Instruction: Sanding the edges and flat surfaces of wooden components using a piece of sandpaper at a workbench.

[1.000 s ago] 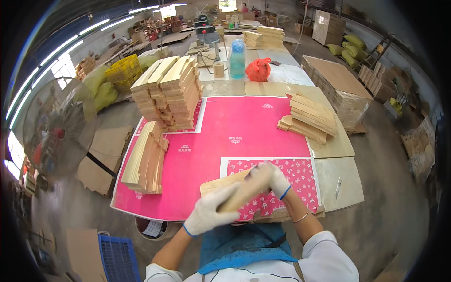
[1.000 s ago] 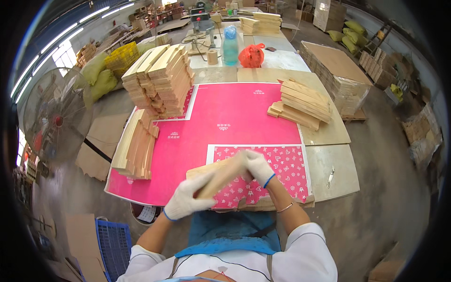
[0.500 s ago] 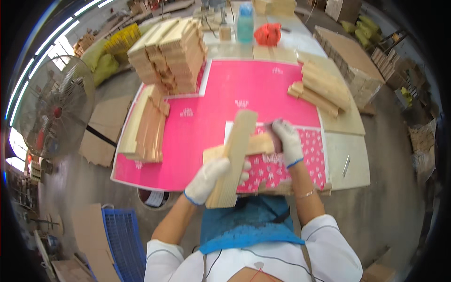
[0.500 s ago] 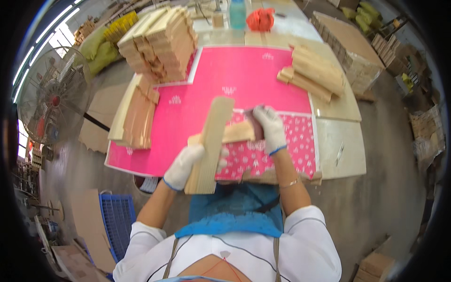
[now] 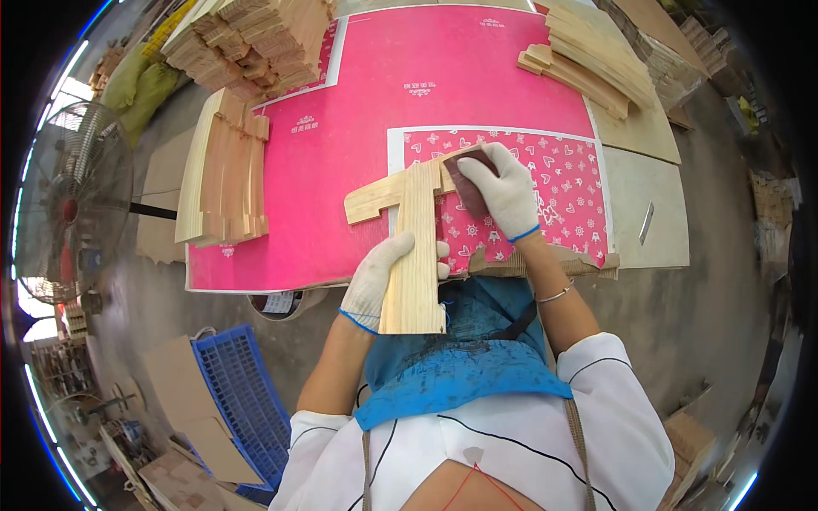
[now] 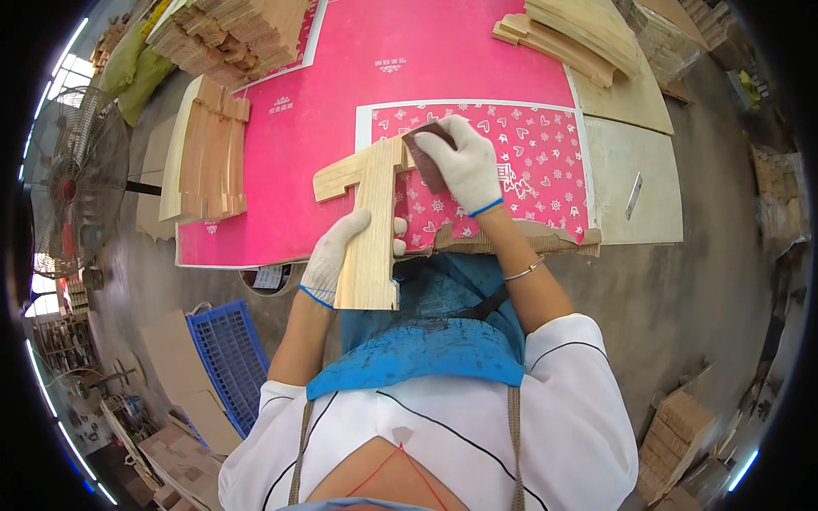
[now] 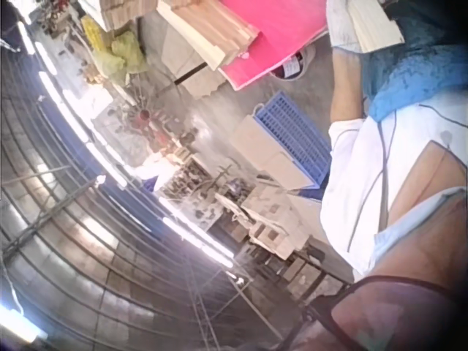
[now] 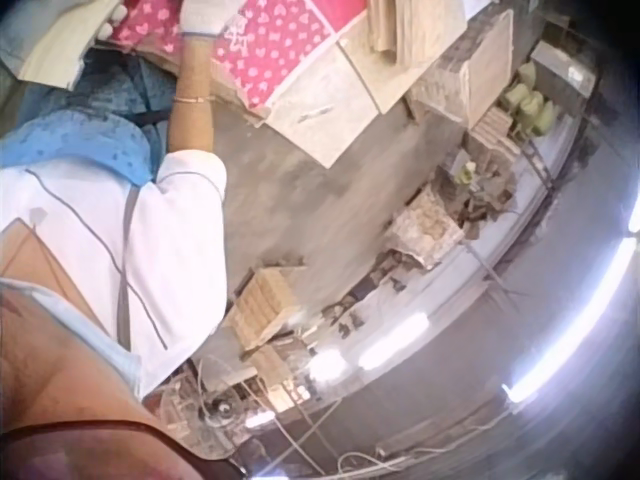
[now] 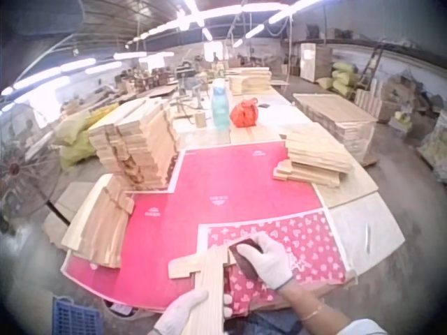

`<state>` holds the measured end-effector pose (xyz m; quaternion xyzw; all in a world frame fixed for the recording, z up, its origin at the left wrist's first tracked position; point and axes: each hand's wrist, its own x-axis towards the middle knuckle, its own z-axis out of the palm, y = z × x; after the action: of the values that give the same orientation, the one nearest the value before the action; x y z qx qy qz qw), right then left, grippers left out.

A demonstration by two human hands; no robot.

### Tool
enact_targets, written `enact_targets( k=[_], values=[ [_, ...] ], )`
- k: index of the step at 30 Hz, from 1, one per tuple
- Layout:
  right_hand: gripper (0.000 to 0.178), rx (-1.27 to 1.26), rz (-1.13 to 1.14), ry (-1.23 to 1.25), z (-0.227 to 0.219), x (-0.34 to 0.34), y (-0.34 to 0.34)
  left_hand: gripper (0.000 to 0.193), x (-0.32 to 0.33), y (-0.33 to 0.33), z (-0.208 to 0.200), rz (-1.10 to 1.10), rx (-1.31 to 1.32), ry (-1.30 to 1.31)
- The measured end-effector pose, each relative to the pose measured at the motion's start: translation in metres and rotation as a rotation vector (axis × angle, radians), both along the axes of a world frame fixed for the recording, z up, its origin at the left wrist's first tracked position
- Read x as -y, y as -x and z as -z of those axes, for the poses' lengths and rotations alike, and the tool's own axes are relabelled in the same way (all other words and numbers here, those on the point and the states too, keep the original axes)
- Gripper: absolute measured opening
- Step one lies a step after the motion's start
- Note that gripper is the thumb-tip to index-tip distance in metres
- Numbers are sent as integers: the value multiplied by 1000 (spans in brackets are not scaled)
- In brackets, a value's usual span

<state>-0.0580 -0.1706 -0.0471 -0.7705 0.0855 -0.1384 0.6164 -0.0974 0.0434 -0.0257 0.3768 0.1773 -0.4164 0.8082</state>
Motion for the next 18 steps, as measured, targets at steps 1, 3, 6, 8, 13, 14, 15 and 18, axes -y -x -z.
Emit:
enact_targets(
  k=[1,3,6,8,13,14,15,18],
  values=[
    [21,64,16,48,7,-5,0,46,0,2,3,1,37,-17],
    [18,151,21,106,2,-17,4,46,1,3,5,5,69,-36],
    [13,341,21,339,4,-20,8,45,2,4,4,-6,76,-43],
    [15,406,-27,514,17,-20,13,45,3,4,5,3,91,-26],
    [14,169,-80,452,29,-19,41,45,3,2,5,-4,84,-27],
    [14,168,-81,451,25,-18,39,45,2,2,6,-2,56,-29],
    [13,222,-9,384,18,-14,35,45,5,0,7,5,53,-26],
    [13,318,63,341,7,-16,18,46,6,1,4,6,86,-82]
  ],
)
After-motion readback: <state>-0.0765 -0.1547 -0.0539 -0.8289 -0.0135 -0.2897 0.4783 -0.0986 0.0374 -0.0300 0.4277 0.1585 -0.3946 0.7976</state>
